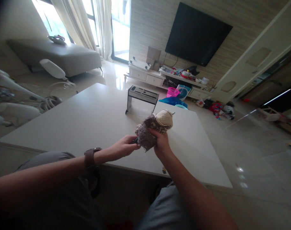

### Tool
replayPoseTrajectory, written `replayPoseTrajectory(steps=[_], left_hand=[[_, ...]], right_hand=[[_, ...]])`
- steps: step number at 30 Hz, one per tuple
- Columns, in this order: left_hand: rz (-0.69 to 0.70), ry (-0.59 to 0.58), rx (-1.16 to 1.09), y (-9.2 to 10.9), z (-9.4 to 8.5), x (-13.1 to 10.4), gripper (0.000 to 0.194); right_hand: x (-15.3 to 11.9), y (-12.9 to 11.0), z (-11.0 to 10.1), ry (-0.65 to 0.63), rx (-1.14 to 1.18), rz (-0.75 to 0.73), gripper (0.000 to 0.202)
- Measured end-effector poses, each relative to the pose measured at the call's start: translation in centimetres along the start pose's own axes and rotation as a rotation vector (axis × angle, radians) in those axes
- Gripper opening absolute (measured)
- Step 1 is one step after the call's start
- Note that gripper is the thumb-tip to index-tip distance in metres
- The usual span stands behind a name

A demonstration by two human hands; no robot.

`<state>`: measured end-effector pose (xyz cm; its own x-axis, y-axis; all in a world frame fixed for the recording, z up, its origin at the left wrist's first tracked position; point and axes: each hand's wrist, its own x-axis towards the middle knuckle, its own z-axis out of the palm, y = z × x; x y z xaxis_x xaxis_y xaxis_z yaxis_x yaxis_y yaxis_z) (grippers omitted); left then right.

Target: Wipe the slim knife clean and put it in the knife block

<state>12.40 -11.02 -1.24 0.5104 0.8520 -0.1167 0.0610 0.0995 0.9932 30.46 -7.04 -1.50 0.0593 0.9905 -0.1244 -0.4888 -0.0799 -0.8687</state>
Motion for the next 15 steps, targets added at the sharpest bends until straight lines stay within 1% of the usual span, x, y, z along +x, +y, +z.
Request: replayPoseTrajectory(steps=[5,8,11,13,15], left_hand=[[-0.009,-0.006,-0.074,-0.2,0.3,0.6,0.023],[-0.006,-0.017,-0.029,0.1,0.3,0.4,0.024],[-0.003,-0.030,0.024,0.4,0.2,0.0,0.025],[-0.016,-0.039,0.041,0.5,0.2,-0.1,0.026],[-0.034,-0.046,0.049,0.5,0.2,-0.2,0.026]], right_hand=[[1.3,-2.4,-0.7,0.044,0.041,-0.040,0.034],[2.9,-4.0,-2.1,0.074,0.071,-0.074,0.030],[4.4,-5.4,-3.9,0.046,0.085,-0.130,0.026],[5.1,-6.0,-4.9,0.036,0.096,-0.161,0.026],[5.4,-6.4,-5.4,0.061,0.108,-0.168,0.025]])
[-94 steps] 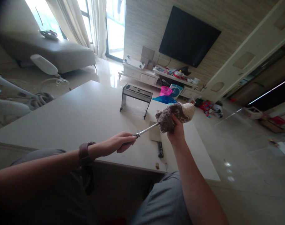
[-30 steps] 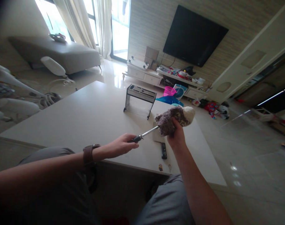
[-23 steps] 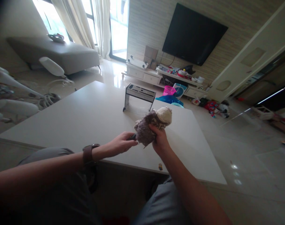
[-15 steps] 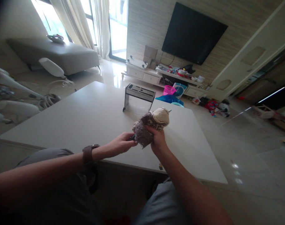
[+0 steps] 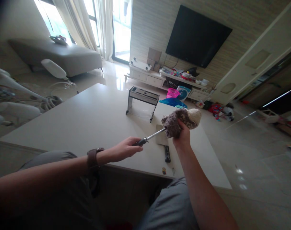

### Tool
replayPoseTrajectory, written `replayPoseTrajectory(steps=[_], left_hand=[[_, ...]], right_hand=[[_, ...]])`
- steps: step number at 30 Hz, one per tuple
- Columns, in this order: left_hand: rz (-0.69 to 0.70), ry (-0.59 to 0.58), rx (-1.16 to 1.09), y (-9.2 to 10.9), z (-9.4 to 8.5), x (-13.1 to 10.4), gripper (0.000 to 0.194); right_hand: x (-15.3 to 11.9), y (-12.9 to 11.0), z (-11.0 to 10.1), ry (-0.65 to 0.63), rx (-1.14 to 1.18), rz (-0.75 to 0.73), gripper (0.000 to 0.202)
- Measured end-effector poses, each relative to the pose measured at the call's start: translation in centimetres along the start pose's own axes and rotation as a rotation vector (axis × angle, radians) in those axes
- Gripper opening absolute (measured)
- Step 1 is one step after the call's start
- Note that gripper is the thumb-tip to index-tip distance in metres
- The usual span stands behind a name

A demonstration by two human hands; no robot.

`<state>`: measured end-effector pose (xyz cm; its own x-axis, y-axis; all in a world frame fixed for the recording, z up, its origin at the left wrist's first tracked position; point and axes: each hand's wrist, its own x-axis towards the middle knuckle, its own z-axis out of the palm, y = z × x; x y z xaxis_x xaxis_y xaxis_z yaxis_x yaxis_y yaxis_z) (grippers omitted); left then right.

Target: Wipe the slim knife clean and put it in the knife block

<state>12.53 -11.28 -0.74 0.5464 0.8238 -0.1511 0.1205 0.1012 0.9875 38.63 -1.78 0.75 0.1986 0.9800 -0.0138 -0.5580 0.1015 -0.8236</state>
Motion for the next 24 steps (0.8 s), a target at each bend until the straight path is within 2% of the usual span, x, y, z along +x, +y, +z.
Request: replayPoseTrajectory(steps=[7,10,14,19,24], left_hand=[[-0.054,0.006,-0.117,-0.2,0.3,-0.2,0.027],[-0.036,0.015,-0.196,0.0,0.3,-0.1,0.027],[-0.019,0.046,-0.260,0.0,0.5,0.2,0.027],[-0.016,0.056,-0.252,-0.6,0.6,0.4,0.029],[-0.036,0.039,-0.225,-0.7,0.5,0.4,0.028]], right_hand=[[-0.7,0.6,0.6,0.035,-0.036,0.103,0.022],[-2.2,2.0,1.6,0.015,-0.080,0.200,0.021],[-5.0,4.9,2.9,-0.103,-0.135,0.286,0.031],[-6.7,7.3,3.6,-0.127,-0.170,0.277,0.034],[-6.4,7.0,3.7,-0.048,-0.191,0.205,0.034]])
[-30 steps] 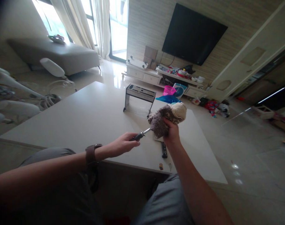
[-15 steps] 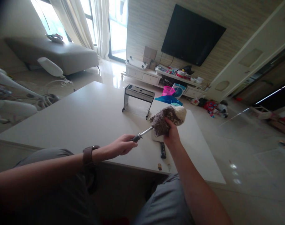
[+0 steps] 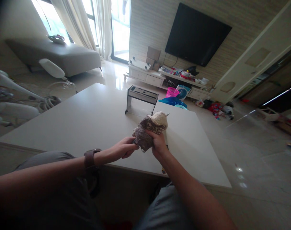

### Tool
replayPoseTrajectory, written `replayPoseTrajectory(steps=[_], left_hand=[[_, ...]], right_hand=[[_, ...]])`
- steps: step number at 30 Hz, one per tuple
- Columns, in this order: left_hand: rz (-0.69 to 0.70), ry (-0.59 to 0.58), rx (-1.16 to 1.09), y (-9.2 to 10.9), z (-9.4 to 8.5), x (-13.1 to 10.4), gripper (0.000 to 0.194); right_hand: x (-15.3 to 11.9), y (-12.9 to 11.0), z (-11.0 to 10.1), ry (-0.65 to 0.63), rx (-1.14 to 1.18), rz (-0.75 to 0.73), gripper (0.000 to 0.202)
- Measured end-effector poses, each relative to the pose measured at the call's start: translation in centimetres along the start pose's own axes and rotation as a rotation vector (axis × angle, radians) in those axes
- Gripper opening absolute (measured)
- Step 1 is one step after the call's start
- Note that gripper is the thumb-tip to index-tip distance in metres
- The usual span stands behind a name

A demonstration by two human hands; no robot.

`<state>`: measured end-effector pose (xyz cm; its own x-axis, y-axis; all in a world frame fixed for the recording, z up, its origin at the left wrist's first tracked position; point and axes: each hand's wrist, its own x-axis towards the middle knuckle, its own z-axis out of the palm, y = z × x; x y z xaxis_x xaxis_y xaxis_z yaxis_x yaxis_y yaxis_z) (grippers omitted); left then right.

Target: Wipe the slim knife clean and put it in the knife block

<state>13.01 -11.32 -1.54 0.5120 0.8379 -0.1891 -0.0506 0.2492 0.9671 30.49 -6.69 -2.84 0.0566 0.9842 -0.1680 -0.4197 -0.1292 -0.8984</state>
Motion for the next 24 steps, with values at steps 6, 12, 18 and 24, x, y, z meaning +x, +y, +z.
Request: replayPoseTrajectory(steps=[6,12,18,24], left_hand=[[0.058,-0.014,-0.017,0.2,-0.1,0.5,0.025],[0.020,-0.071,-0.018,0.0,0.0,0.4,0.027],[-0.007,-0.111,0.015,-0.1,-0.1,0.2,0.028],[-0.020,-0.121,0.052,-0.1,-0.3,0.2,0.028]], right_hand=[[1.1,-1.5,-0.4,-0.003,0.062,-0.028,0.035],[3.7,-4.4,-2.6,0.049,0.115,-0.055,0.025],[5.5,-6.2,-4.9,0.114,0.178,-0.144,0.014],[6.4,-6.5,-6.3,0.120,0.184,-0.137,0.021]])
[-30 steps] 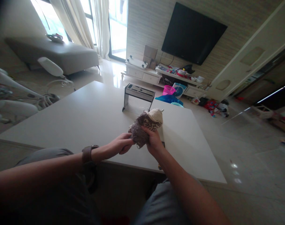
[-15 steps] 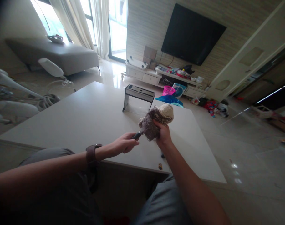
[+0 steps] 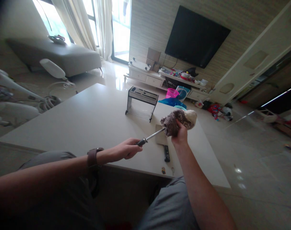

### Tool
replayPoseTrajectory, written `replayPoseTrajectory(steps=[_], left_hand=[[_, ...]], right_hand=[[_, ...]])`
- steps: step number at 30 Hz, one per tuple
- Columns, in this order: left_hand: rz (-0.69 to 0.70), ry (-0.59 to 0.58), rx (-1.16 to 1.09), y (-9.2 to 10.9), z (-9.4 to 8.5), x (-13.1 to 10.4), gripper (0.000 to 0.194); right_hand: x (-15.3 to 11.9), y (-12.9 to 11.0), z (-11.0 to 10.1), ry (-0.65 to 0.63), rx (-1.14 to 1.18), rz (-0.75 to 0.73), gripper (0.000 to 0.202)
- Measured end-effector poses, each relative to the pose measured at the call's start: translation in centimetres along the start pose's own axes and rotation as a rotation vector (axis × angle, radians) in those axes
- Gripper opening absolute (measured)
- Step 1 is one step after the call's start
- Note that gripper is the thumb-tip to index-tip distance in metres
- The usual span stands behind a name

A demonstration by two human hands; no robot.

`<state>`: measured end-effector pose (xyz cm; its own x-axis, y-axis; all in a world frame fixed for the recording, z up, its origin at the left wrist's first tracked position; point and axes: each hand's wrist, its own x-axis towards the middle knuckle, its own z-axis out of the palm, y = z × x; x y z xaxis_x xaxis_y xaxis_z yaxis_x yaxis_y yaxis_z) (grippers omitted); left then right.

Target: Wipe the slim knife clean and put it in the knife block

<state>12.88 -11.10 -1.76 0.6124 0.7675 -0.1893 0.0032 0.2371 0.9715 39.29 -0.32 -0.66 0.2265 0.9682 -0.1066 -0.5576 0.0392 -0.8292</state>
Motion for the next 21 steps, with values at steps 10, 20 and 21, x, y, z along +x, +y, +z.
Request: replayPoseTrajectory(steps=[10,20,21], left_hand=[[0.081,0.183,0.356,0.3,0.3,-0.9,0.029],[0.125,0.241,0.393,-0.8,-0.2,0.1,0.021],[0.118,0.246,0.381,-0.9,-0.2,0.1,0.020]], right_hand=[[-1.3,1.7,0.8,-0.054,-0.052,0.032,0.021],[-7.6,7.5,4.4,-0.128,-0.099,0.110,0.043],[-7.6,7.8,4.4,-0.111,-0.107,0.106,0.043]])
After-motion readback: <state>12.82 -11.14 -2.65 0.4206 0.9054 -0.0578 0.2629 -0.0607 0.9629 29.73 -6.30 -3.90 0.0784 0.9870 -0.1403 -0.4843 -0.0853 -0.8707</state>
